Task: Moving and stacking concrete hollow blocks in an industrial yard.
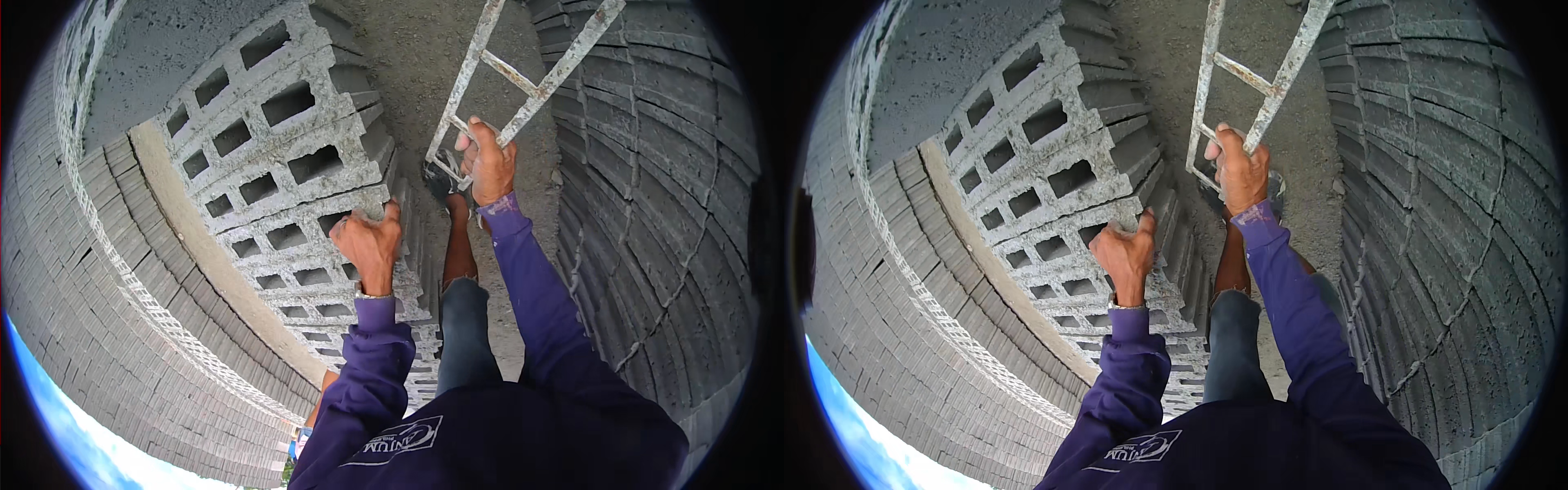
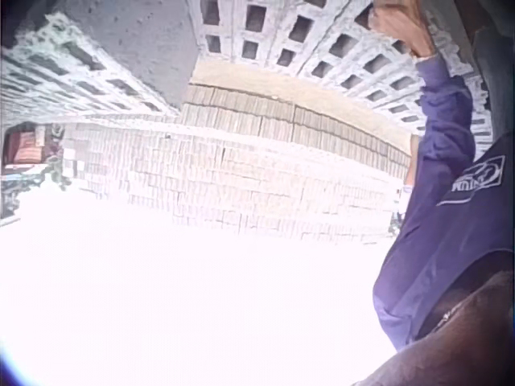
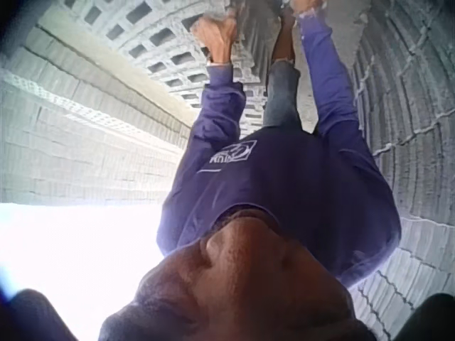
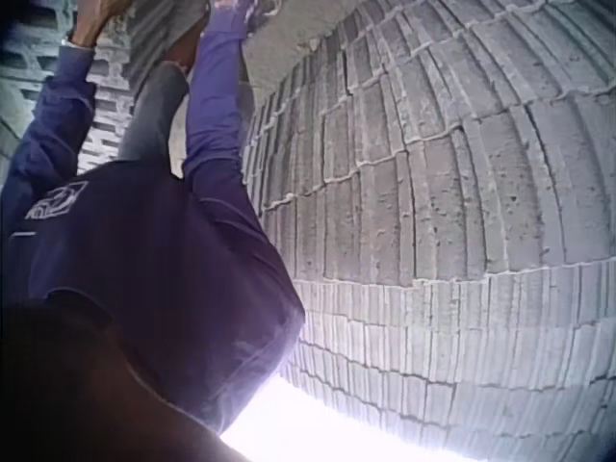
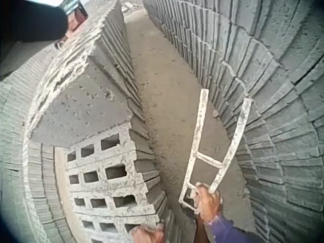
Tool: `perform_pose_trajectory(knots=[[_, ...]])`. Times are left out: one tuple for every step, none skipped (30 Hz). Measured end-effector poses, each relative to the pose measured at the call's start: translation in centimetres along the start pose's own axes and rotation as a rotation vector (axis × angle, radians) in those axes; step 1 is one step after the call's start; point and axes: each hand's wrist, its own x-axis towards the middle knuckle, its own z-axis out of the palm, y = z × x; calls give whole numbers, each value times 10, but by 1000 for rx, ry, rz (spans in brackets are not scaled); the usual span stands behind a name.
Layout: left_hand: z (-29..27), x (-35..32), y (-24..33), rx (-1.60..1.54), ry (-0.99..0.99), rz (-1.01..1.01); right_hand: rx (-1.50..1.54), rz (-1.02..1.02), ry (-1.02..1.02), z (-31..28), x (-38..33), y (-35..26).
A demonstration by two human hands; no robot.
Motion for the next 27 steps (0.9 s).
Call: perform_pose_trajectory(knots=[[-6,3,1,-69,-94,-121,34,14,-33,1,5,3],[-9,7,4,-148,-186,-246,60,24,-15,1,8,2],[-14,10,2,-65,-267,-314,77,11,-47,2,9,-1],[-15,7,-3,-54,-233,-280,82,-6,-74,1,9,-8],[-26,7,2,-205,-261,-326,98,-16,-71,0,11,-13],[-38,8,6,-357,-287,-377,102,-1,-55,-2,12,-17],[-45,10,-1,-416,-273,-348,127,-27,-55,1,13,-22],[-50,10,-3,-403,-276,-349,151,-52,-57,4,13,-26],[-57,10,-4,-356,-297,-367,132,-35,-56,5,12,-26],[-63,14,-3,-317,-310,-378,139,-34,-60,10,15,-22],[-63,14,-2,-351,-298,-370,121,-30,-70,16,18,-9],[-62,16,-6,-347,-293,-373,103,-26,-81,23,20,7],[-58,17,-11,-282,-300,-357,-4,-47,-78,31,27,32],[-52,12,-6,-228,-320,-342,-59,-49,-42,34,36,60],[-49,7,-2,-236,-337,-351,-35,-13,-7,30,47,73],[-51,9,-1,-259,-325,-360,8,19,14,37,53,71],[-51,10,0,-285,-315,-367,6,20,10,37,54,69],[-49,12,0,-289,-314,-369,-45,8,4,31,56,65],[-46,13,-5,-305,-282,-341,-95,1,-8,29,55,56],[-46,12,-10,-320,-256,-315,-15,-16,-25,27,52,46],[-46,11,-14,-320,-257,-324,-19,-30,-20,23,48,42],[-42,12,-14,-274,-274,-297,-22,-60,-21,18,48,35],[-40,14,-16,-224,-285,-272,-12,-40,-29,13,44,26],[-34,13,-17,14,-232,-49,9,-6,-15,8,42,20],[-30,12,-18,6,-181,81,37,26,84,7,37,12],[-29,16,-13,-4,-131,209,-17,63,66,-3,31,-1],[-40,17,-15,71,-306,187,-23,27,95,-9,25,-7]])
